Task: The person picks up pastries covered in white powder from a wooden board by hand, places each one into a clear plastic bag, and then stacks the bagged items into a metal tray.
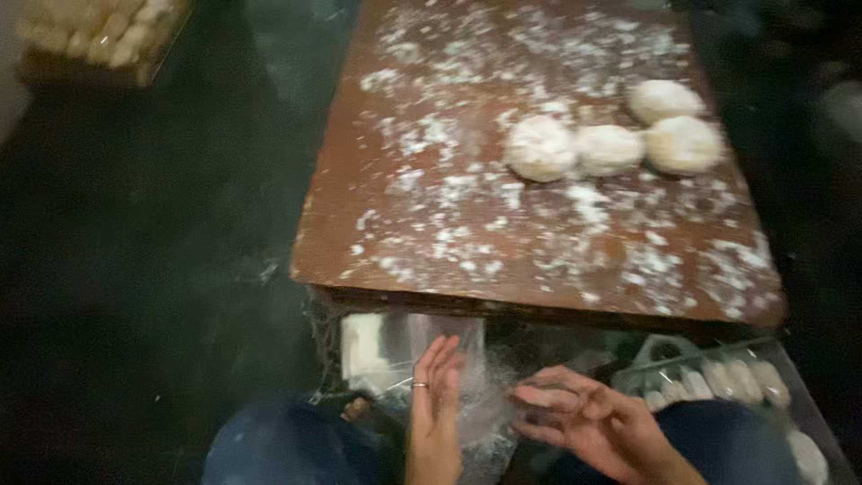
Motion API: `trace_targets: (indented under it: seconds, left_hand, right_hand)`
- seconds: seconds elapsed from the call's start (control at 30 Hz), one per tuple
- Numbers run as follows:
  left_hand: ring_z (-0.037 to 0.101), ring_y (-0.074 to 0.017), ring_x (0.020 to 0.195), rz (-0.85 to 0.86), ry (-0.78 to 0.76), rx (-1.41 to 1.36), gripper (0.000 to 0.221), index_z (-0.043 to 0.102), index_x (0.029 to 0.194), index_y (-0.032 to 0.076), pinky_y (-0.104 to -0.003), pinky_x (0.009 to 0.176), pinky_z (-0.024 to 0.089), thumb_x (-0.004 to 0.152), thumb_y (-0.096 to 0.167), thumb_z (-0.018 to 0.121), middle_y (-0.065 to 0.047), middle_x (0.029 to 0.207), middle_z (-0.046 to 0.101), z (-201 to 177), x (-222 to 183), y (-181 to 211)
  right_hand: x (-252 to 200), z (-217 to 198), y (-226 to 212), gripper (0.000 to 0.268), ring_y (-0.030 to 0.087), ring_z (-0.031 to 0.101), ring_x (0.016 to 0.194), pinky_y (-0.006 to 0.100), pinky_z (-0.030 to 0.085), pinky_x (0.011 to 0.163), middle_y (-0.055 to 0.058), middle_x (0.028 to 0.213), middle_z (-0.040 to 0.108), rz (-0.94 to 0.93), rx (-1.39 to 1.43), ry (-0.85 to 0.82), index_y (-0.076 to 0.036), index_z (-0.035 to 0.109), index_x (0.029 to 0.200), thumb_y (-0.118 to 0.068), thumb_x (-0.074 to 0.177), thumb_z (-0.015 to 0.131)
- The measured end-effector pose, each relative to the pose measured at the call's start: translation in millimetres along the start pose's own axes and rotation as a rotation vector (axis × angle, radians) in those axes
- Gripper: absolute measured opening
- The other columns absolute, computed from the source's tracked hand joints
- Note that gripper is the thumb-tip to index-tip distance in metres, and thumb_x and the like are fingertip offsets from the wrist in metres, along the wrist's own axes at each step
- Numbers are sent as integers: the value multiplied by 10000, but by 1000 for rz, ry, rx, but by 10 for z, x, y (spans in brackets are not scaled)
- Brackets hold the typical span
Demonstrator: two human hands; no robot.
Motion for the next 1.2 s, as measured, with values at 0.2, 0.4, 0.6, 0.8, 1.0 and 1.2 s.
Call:
trace_targets:
  seconds: [0.2, 0.4, 0.6, 0.8, 1.0, 1.2]
  left_hand:
    - [740, -270, 1022, 99, -100, -41, 461, 633, 1293, -19, -395, 933, 526, 1020, 330, 505, -168, 1207, 773, 241, -190, -140]
    - [793, -221, 950, 15, -157, -124, 310, 750, 1036, -15, -364, 884, 628, 995, 218, 551, -152, 1038, 830, 341, -228, -379]
    - [753, -206, 1049, 154, -276, -28, 295, 736, 1065, -39, -360, 946, 592, 1021, 204, 575, -165, 1123, 816, 356, -282, -571]
    - [737, -274, 1064, -220, -59, -368, 487, 465, 1392, 294, -459, 898, 629, 936, 306, 636, -111, 1170, 721, 440, -194, -540]
    - [735, -287, 1133, -314, 326, -573, 418, 638, 1211, 105, -521, 928, 581, 912, 397, 660, -51, 1268, 613, 324, -50, -78]
    - [675, -319, 1088, -511, 450, -876, 394, 585, 1227, 178, -539, 947, 571, 935, 442, 570, -78, 1203, 643, 70, 206, -457]
  right_hand:
    - [-621, 131, 86, 740, 404, 376, 1461, 641, 261, 1188, 253, 1642, 371, -81, 243, -223, -35, 346, 1560, -110, 842, 511]
    - [-683, -457, 144, 687, 450, 418, 1469, 714, 385, 1085, 214, 1611, 385, -151, -109, -201, -79, 327, 1547, -224, 974, 676]
    - [-661, -182, 124, 756, 337, 490, 1411, 512, 419, 1129, 178, 1495, 539, 44, -675, 153, -29, 498, 1490, -275, 835, 785]
    - [-406, 425, 0, 806, 196, 543, 1429, 452, 444, 1158, 94, 1498, 544, -38, -1072, 163, -214, 415, 1599, -319, 867, 734]
    - [-353, 831, -288, 425, 221, 719, 1171, 433, 554, 1020, 107, 1290, 749, -37, -1357, 64, -132, 732, 1335, -317, 957, 676]
    - [477, 1084, -1995, 696, 347, 500, 1339, 626, 314, 1168, 165, 1317, 654, -935, -2201, 566, -125, 557, 1377, -556, 864, 748]
Point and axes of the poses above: each hand's wrist, its own x-axis towards the middle knuckle, its own z-axis out of the palm, y = z × x, the point moved 5 cm from there along x, towards the middle knuckle
